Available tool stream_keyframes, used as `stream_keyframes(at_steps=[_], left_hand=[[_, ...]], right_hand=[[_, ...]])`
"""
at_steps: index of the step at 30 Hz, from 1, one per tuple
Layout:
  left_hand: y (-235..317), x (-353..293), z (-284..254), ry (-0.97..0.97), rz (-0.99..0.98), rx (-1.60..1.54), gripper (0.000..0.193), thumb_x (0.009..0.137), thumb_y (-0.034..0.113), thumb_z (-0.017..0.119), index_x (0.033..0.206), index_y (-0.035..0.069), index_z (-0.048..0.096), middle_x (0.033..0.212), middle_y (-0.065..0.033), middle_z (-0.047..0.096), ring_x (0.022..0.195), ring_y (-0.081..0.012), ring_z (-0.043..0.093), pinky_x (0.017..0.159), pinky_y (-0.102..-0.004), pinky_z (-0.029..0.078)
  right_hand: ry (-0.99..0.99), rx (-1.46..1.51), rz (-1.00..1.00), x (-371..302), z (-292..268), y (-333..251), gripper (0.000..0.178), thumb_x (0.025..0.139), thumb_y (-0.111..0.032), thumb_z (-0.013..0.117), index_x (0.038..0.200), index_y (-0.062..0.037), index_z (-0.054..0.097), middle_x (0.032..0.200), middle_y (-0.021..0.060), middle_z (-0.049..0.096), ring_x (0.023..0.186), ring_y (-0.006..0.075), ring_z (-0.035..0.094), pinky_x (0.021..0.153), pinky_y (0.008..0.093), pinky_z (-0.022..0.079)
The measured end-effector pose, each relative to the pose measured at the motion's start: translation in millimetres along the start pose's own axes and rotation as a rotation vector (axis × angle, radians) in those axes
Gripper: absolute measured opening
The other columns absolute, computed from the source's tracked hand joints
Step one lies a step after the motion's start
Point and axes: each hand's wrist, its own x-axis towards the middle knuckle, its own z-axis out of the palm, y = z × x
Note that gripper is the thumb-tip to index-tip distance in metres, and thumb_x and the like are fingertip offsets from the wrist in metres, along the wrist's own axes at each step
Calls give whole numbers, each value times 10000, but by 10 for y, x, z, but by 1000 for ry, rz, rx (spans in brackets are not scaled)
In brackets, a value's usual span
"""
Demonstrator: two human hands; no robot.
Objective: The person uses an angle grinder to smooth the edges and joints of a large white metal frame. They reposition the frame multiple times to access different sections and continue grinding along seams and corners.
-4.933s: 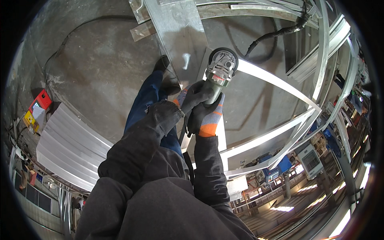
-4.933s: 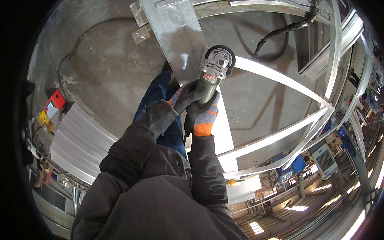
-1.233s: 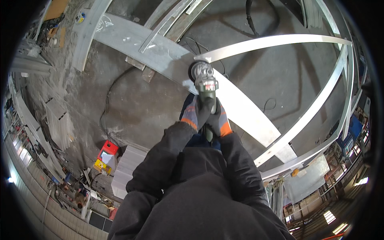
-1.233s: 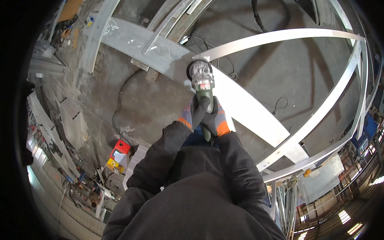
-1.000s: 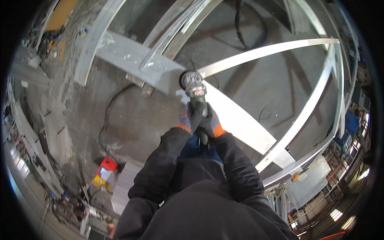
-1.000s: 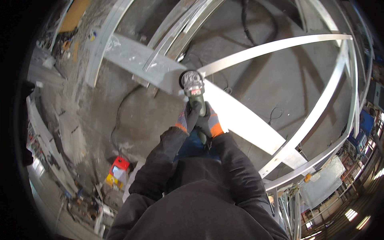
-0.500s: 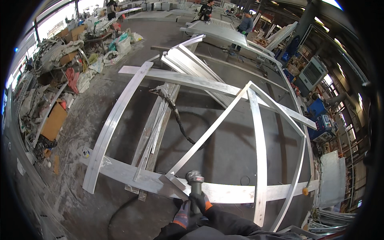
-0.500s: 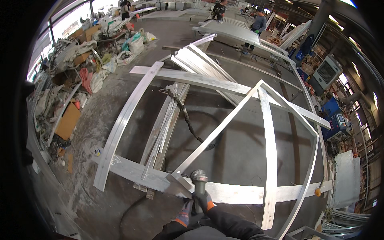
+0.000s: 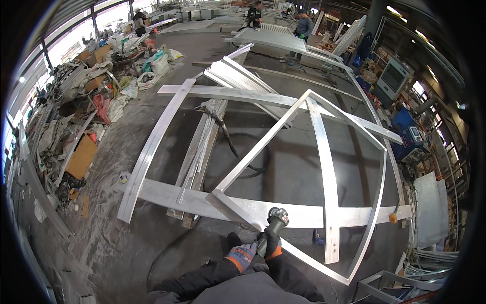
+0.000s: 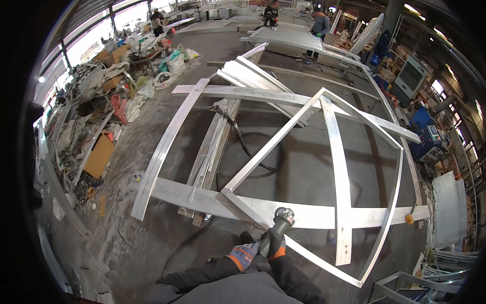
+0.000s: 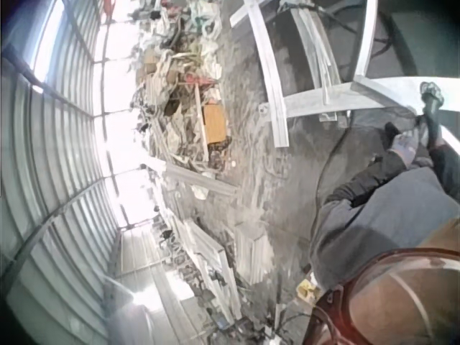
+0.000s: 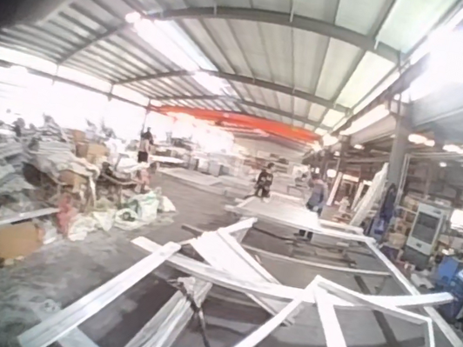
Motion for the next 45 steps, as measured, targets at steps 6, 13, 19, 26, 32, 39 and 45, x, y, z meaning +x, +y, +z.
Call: stream_keyframes(at_steps=[6,13,19,26,32,39,45], left_hand=[[210,-520,347,-26,-56,-462,664,937,526,574,1379,44,465,1254,-234,619,1094,-416,625,907,-452,509],[162,-634,246,-306,-394,-1049,526,962,524,569,942,16,705,775,-122,682,755,-242,650,688,-366,479],[-117,-1017,21,-333,-635,-1905,434,929,520,645,982,90,648,767,-20,590,595,-152,532,525,-267,420],[-898,-1373,62,-122,-564,-1983,380,895,446,705,1034,95,663,801,-13,627,655,-120,591,574,-271,476],[-1788,-1610,384,138,-525,-1911,296,872,212,777,1090,48,662,893,-71,693,748,-153,673,635,-280,553],[-2840,-1857,924,348,-668,-1389,405,755,233,860,1013,7,645,809,-62,677,678,-157,631,574,-323,512],[-2996,-1957,1040,437,-1007,-1838,273,769,190,839,859,34,634,711,-74,649,575,-201,621,543,-345,519]], right_hand=[[73,53,45,-515,-434,278,406,811,-251,733,1094,-44,527,818,142,633,701,292,655,623,415,564],[-115,86,129,-931,-361,482,561,835,-332,749,1231,-52,467,964,185,658,829,336,669,720,461,581],[-204,-158,68,-1079,174,704,595,929,-433,632,1319,-5,495,1124,176,658,943,287,659,811,404,547],[-445,-77,380,-974,809,1275,564,984,-435,544,1284,42,521,1160,192,655,1013,293,664,892,420,548],[-424,-571,393,-680,1130,1828,468,979,-457,549,1179,-36,595,1085,141,674,936,236,676,807,377,552],[-224,-665,324,-650,789,1954,302,960,-294,581,1108,-36,632,987,88,687,867,197,675,742,305,520],[-3,-709,355,-730,277,1830,257,981,-261,567,1128,-56,618,1027,98,709,904,208,704,774,333,536]])
